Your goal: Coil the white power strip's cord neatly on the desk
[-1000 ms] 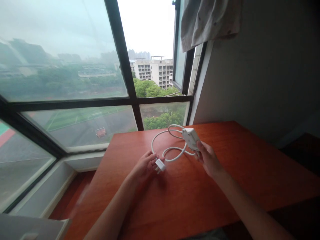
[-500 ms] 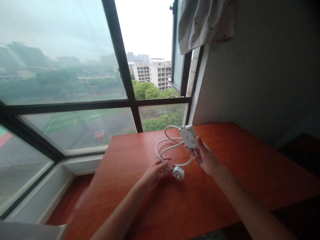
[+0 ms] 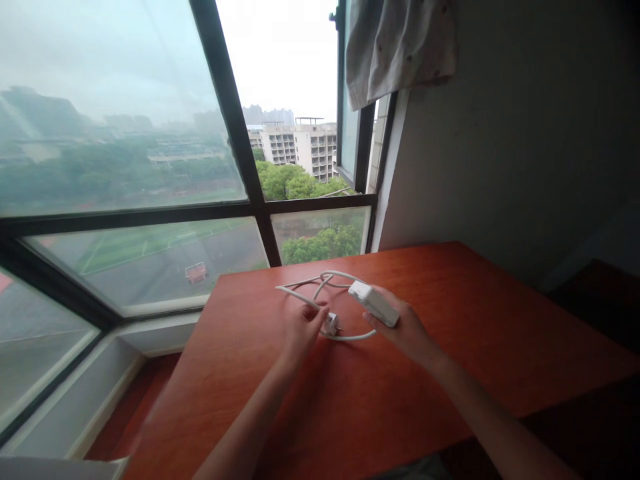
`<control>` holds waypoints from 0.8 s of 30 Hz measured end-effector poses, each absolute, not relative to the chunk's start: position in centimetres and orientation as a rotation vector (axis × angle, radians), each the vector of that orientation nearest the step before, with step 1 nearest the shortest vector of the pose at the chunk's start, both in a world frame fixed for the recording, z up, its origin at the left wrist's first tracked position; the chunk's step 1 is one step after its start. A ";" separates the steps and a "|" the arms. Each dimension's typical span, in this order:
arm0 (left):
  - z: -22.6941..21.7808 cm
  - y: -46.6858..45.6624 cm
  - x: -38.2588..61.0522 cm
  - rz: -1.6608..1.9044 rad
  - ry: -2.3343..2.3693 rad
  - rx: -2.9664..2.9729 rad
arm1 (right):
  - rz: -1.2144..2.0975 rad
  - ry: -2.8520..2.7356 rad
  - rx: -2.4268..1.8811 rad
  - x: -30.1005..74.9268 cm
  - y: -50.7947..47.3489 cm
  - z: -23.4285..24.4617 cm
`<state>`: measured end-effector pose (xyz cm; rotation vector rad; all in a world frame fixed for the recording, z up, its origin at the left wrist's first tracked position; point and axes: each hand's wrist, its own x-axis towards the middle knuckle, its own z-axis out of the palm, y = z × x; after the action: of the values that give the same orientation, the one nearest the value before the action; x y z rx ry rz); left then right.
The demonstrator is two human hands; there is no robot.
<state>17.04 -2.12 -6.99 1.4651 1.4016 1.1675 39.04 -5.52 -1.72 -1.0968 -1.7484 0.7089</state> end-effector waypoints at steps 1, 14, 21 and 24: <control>-6.9 -2.3 16.7 1.148 1.545 1.641 | 0.701 -1.747 -1.105 39.1 -5.5 -1.9; -5.6 -1.8 15.8 1.089 1.337 1.624 | 0.666 -1.631 -1.168 39.8 -4.9 -2.3; -4.3 -2.1 14.6 0.868 1.115 1.816 | 0.503 -1.774 -1.214 41.4 -3.7 -2.9; -4.3 -2.5 14.2 0.743 1.120 1.982 | 0.452 -1.829 -1.206 42.0 -3.3 -3.6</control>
<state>14.24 -2.51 -4.27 1.9816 1.1204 0.7427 41.98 -3.34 -3.55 -1.2060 -1.8285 0.4524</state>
